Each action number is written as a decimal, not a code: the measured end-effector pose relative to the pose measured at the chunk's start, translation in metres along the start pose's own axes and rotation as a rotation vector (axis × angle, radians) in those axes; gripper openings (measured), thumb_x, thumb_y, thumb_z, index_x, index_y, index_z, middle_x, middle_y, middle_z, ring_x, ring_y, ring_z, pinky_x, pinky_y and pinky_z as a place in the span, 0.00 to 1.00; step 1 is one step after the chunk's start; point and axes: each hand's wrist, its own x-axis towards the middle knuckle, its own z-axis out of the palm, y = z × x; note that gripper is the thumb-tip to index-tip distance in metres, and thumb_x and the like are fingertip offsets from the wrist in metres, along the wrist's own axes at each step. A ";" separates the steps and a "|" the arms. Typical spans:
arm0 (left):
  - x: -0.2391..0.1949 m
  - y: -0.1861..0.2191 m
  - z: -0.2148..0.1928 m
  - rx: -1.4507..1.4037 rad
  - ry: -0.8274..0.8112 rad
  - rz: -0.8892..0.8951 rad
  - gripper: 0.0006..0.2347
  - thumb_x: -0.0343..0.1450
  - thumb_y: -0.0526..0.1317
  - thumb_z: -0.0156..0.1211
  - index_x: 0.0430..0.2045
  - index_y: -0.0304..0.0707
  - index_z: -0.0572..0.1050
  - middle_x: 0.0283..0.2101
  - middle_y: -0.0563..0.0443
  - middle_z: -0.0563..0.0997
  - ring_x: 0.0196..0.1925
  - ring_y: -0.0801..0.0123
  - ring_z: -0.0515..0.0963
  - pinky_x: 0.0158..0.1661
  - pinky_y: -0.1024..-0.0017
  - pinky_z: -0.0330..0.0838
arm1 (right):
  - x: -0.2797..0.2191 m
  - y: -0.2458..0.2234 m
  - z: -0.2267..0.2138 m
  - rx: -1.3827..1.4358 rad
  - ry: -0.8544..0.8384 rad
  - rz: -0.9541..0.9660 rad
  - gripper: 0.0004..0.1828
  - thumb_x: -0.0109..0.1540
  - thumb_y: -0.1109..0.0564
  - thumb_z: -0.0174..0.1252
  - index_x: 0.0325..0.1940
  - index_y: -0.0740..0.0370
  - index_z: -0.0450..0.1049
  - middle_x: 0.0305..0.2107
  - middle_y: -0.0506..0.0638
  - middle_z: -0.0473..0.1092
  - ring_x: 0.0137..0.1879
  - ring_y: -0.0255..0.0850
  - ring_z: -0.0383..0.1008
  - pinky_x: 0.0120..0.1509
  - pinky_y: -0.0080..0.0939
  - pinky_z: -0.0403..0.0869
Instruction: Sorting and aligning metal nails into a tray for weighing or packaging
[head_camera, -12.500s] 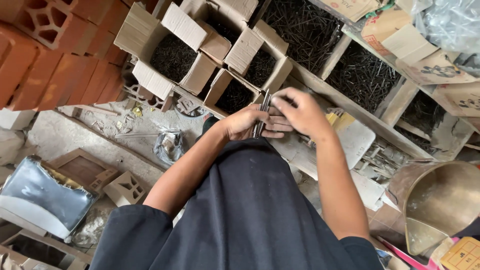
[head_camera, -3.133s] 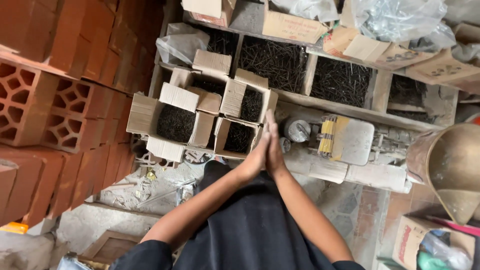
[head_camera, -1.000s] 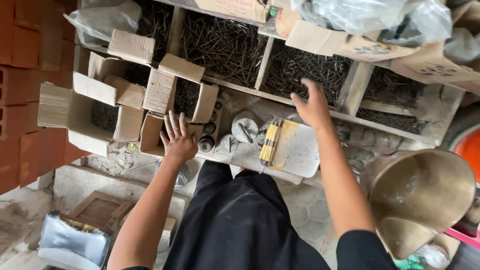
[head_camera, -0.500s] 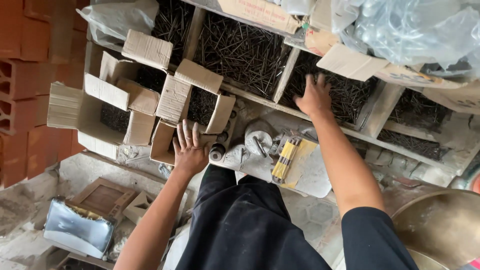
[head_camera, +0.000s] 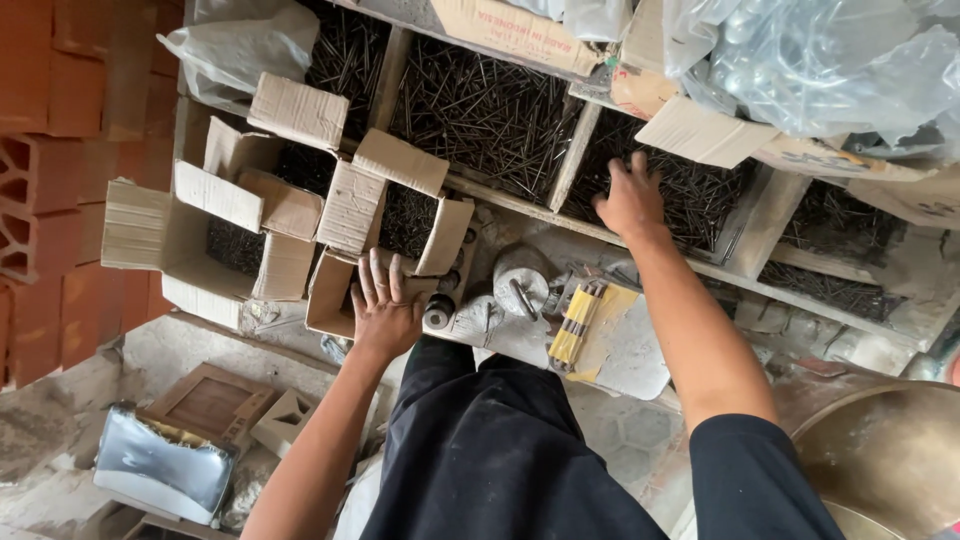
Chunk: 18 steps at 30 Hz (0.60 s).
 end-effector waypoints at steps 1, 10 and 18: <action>-0.002 0.000 -0.001 -0.001 0.001 -0.003 0.35 0.76 0.58 0.33 0.75 0.39 0.33 0.77 0.30 0.26 0.78 0.36 0.25 0.70 0.38 0.36 | 0.002 0.005 0.007 0.000 0.000 -0.003 0.27 0.64 0.52 0.62 0.63 0.65 0.64 0.58 0.64 0.51 0.62 0.76 0.59 0.46 0.72 0.81; -0.003 0.003 -0.006 -0.034 0.015 0.003 0.35 0.77 0.58 0.33 0.75 0.42 0.33 0.77 0.31 0.26 0.78 0.37 0.26 0.69 0.38 0.39 | 0.022 0.038 0.037 0.012 0.018 -0.029 0.25 0.61 0.53 0.66 0.57 0.70 0.71 0.60 0.65 0.51 0.58 0.79 0.64 0.53 0.71 0.80; -0.004 0.000 -0.002 -0.013 0.036 0.016 0.35 0.76 0.57 0.35 0.75 0.41 0.33 0.77 0.31 0.26 0.78 0.37 0.26 0.69 0.39 0.40 | 0.022 0.127 0.058 0.220 0.355 -0.128 0.17 0.63 0.51 0.67 0.48 0.66 0.77 0.49 0.62 0.66 0.54 0.67 0.74 0.61 0.60 0.76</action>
